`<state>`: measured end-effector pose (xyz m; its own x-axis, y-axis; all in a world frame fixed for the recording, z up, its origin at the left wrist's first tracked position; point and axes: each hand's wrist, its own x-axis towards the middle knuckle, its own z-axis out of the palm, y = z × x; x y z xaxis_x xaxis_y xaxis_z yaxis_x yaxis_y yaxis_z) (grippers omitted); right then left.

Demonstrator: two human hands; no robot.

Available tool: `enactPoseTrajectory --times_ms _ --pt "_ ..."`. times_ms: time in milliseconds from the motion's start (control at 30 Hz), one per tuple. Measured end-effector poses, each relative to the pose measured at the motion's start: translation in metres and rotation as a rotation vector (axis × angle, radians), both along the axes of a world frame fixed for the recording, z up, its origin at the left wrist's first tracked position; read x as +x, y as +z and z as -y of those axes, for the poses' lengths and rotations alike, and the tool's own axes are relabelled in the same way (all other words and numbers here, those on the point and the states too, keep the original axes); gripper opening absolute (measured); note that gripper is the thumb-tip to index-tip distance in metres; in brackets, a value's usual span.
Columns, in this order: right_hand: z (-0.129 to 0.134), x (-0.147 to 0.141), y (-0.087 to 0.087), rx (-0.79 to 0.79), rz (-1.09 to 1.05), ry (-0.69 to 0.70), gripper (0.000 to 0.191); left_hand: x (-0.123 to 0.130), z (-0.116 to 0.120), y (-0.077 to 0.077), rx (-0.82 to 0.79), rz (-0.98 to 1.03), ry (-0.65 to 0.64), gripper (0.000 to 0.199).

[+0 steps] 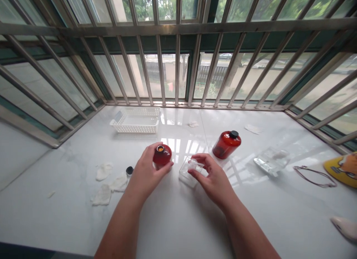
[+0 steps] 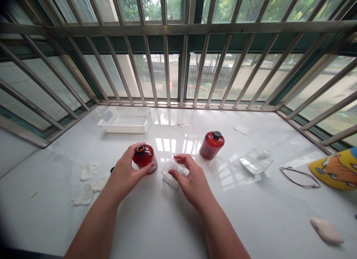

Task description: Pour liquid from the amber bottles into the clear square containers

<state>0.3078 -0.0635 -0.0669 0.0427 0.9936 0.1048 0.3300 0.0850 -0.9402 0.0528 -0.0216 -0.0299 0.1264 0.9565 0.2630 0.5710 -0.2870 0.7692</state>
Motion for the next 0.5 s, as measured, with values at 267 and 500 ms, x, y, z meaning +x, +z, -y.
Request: enactPoseTrajectory --times_ms 267,500 --pt "0.006 -0.005 0.004 0.02 0.064 0.162 0.058 0.007 0.023 0.011 0.571 0.086 0.141 0.046" --pt "0.001 -0.005 -0.013 0.015 0.186 0.15 0.084 0.06 0.033 -0.004 -0.097 0.081 -0.166 0.063"
